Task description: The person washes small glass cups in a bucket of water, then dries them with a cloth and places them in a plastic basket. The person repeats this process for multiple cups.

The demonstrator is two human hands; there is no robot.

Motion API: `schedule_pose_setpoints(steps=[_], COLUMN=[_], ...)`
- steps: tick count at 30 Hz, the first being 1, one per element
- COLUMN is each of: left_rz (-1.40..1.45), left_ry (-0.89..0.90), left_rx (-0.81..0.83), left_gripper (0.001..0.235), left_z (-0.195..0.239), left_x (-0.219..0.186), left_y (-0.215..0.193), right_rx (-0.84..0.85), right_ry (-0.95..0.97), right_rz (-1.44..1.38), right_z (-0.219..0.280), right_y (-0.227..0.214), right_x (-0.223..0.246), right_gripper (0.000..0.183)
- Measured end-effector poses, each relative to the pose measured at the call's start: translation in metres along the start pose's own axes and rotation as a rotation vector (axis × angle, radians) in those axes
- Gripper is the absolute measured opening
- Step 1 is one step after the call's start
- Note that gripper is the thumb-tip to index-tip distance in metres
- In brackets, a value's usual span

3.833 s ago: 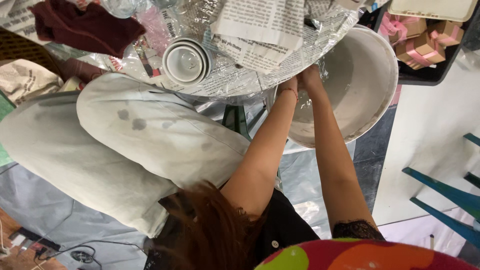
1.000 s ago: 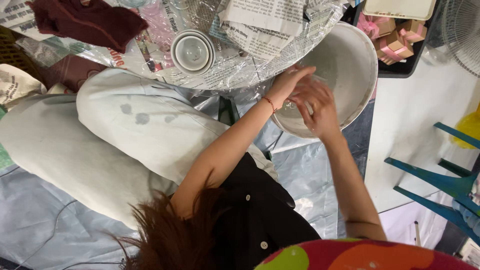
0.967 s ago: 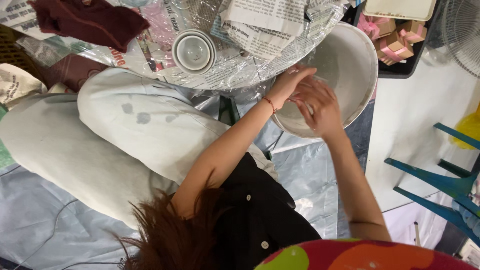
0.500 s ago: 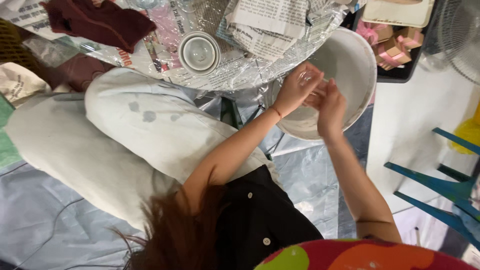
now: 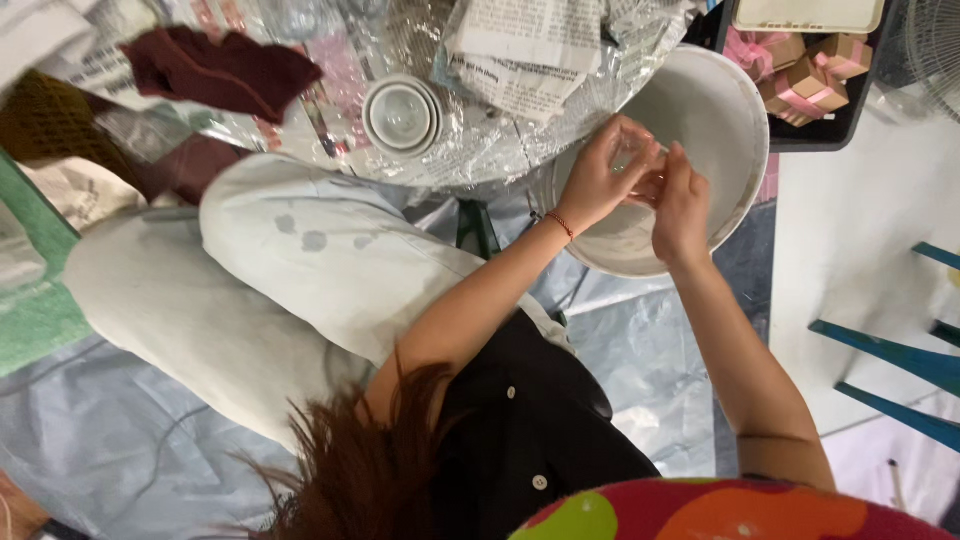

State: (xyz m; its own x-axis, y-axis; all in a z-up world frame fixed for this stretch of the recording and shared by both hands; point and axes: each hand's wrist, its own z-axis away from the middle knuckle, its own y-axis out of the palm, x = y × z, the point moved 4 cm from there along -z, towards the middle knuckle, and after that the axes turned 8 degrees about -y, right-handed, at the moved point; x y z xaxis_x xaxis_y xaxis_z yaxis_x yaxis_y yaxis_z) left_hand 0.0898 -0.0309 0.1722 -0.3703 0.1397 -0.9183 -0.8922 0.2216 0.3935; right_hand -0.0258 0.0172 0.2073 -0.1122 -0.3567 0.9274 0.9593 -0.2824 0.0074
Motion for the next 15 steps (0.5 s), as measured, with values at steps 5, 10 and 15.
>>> schedule_pose_setpoints(steps=[5,10,15], left_rz=[0.249,0.123,-0.082], left_ry=[-0.867,-0.928,-0.121], left_rx=[0.328,0.348,0.060], left_gripper=[0.044,0.047,0.038], left_z=[-0.006,-0.005,0.002], left_x=[0.011,0.020,-0.001], left_y=[-0.011,-0.012,-0.004], right_rx=[0.282,0.334,-0.074], right_ry=[-0.742,-0.770,0.072], right_rz=[0.841,1.050,-0.114], right_z=[0.026,0.044,0.005], right_y=[0.008,0.018,-0.008], right_x=[0.039,0.030,0.006], right_gripper=[0.039,0.035,0.042])
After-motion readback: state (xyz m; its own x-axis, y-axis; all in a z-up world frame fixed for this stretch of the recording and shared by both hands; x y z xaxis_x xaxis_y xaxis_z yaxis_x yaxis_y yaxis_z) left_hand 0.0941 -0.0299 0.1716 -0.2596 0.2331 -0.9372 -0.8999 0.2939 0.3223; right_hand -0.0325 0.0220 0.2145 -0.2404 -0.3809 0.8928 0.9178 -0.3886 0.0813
